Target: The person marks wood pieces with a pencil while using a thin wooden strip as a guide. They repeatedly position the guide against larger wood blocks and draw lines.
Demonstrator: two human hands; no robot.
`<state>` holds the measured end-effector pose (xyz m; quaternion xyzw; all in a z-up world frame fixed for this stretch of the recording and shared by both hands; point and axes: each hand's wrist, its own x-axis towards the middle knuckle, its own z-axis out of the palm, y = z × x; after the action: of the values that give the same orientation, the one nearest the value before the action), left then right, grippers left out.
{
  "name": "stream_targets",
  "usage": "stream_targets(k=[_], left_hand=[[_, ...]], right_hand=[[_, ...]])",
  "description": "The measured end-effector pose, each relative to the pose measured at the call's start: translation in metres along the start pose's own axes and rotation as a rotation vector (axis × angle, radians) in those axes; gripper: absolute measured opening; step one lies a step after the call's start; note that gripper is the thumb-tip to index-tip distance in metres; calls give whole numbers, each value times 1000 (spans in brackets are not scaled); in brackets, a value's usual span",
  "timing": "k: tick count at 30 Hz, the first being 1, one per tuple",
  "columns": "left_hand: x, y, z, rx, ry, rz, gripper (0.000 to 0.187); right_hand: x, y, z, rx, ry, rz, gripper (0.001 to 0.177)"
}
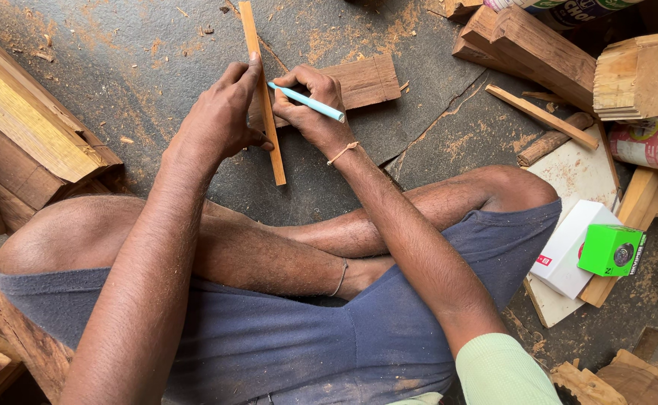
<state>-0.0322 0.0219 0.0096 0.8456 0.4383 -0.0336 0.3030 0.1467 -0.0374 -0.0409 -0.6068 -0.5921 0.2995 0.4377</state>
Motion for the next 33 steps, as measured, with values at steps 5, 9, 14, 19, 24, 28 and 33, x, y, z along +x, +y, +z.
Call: stream_targets(k=[5, 9, 14, 19, 24, 28, 33], left_hand=[[1, 2, -1, -39, -20, 21, 134], [1, 3, -1, -30, -51, -19, 132], [4, 2, 2, -52, -67, -51, 132], [-2, 6, -2, -54, -53, -35, 134], [-2, 9, -9, -28, -58, -46, 135], [0, 7, -7, -25, -35, -14, 134], [-2, 13, -12, -25, -89, -71, 134]], right_hand=[[-4, -3, -1, -96, -11, -71, 5], [-40, -19, -14, -124, -119, -34, 2], [-56, -31, -22, -164, -154, -63, 2], [-17, -31, -26, -157, 76, -55, 13], [-9, -17, -5, -154, 41, -151, 17], [-26, -9, -6, -213, -107, -173, 16], [-78, -31, -33, -194, -384, 2, 19]])
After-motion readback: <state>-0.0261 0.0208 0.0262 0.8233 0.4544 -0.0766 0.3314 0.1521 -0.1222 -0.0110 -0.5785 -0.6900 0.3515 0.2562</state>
